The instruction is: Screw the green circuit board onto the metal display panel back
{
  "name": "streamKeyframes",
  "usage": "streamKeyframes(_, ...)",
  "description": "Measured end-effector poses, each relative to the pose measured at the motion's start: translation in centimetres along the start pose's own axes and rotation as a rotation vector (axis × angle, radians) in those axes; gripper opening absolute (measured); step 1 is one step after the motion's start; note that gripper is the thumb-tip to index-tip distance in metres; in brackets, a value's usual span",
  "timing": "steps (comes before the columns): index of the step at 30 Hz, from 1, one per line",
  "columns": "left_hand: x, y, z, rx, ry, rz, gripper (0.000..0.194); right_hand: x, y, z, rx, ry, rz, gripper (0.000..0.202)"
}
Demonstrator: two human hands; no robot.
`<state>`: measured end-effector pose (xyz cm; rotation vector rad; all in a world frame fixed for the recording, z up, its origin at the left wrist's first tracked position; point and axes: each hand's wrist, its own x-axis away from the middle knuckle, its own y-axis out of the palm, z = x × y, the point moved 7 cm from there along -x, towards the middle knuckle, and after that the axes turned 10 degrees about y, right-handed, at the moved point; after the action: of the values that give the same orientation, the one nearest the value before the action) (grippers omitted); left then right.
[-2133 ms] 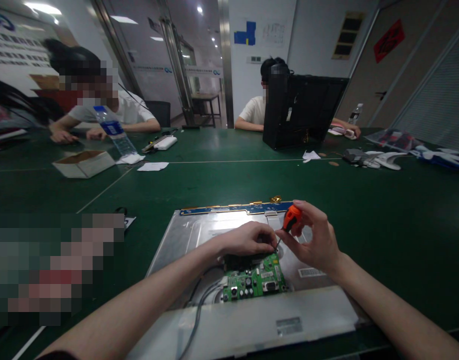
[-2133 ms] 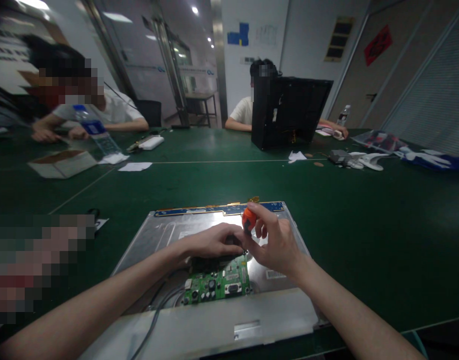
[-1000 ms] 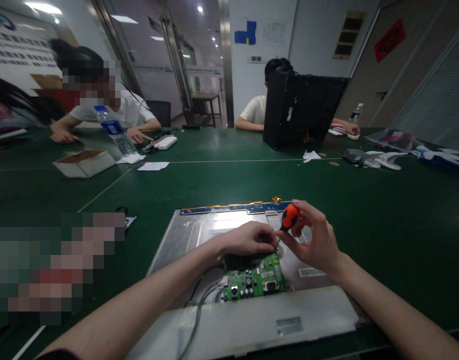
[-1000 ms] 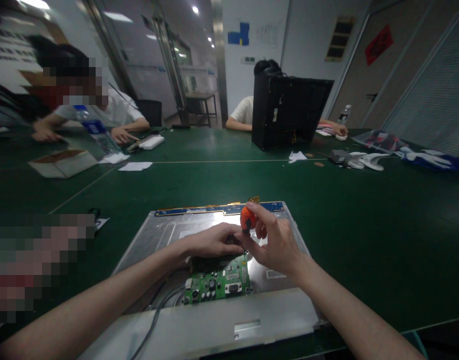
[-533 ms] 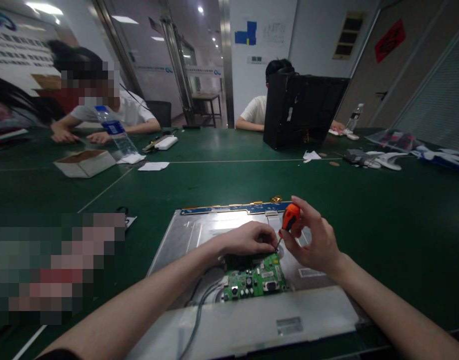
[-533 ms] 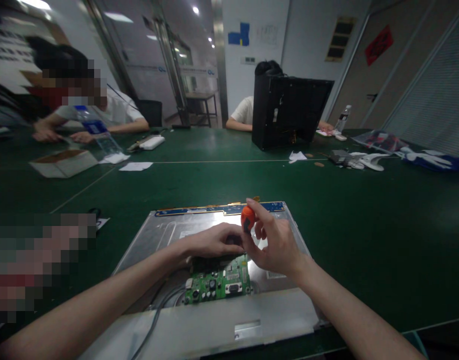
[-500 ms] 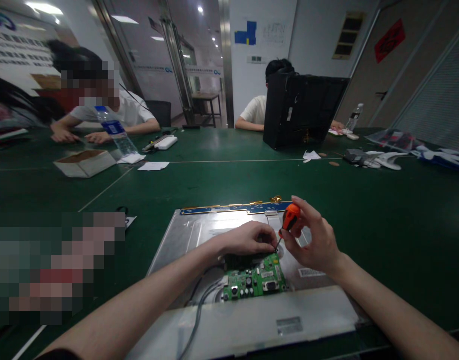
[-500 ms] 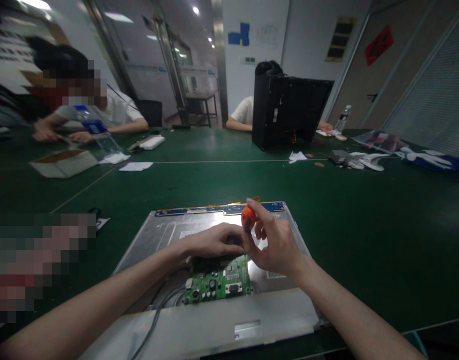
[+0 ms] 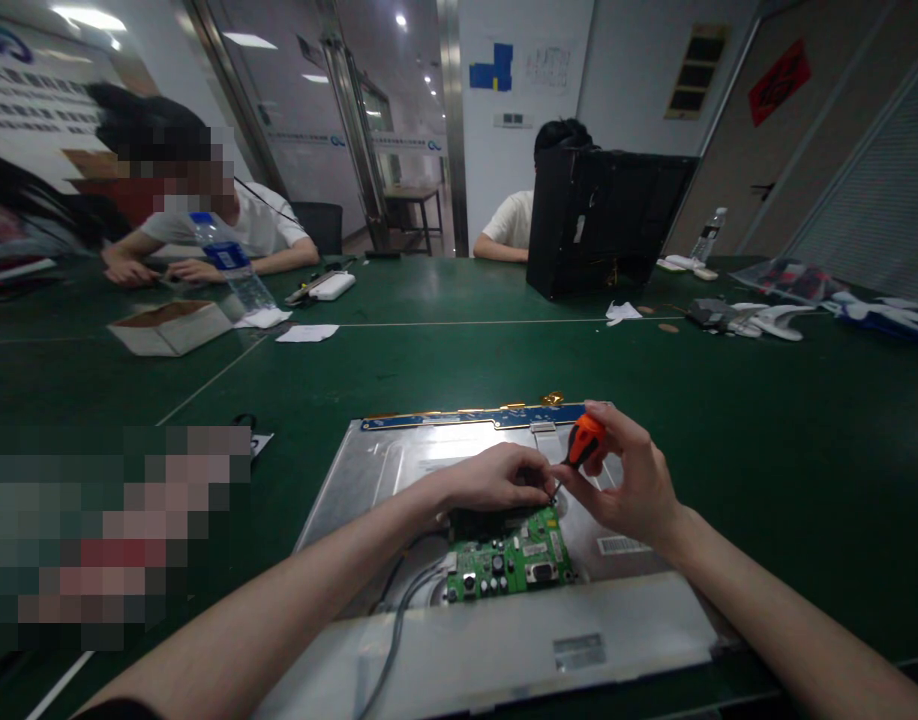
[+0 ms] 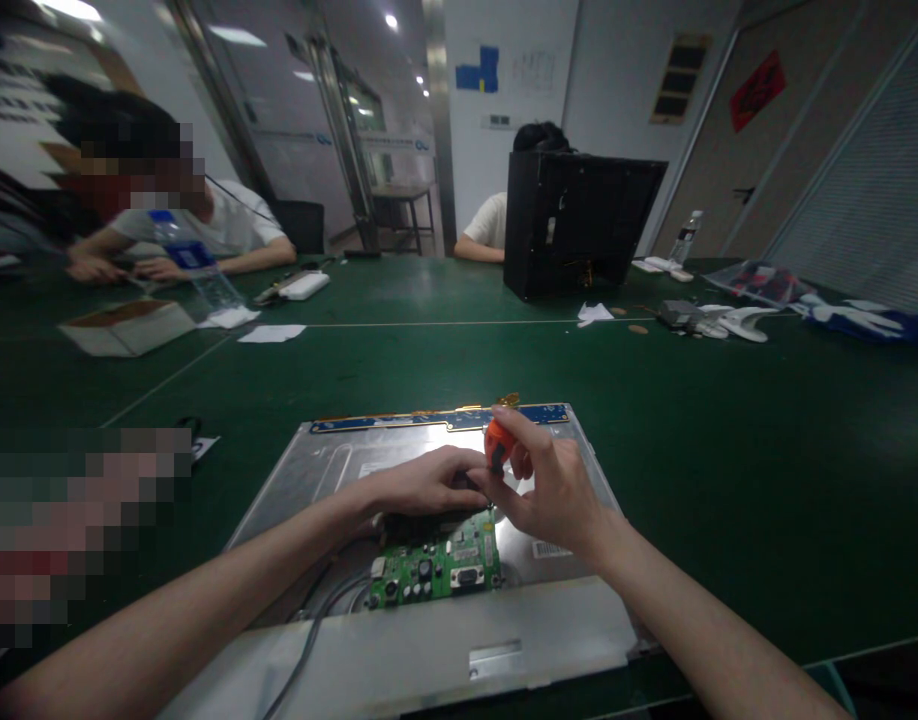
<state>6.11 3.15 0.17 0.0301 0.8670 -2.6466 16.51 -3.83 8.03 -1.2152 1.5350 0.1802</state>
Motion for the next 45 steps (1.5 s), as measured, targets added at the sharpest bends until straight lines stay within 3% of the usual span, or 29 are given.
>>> streamKeyframes(9,-0.11,-0.05,0.25,0.003,-0.012,0.004,0.006,0.0,-0.05,-0.04,0.071,0.021,0.007,0.063)
streamKeyframes(28,-0.12,-0.04,0.49,0.012,-0.014,-0.001,0.003,-0.21,-0.11,-0.21,-0.036,-0.001,-0.008,0.062)
streamKeyframes(45,-0.04,-0.03,-0.06,0.01,-0.01,0.003,0.007,-0.02,-0.16,-0.13,0.082,0.028,0.011,0.063)
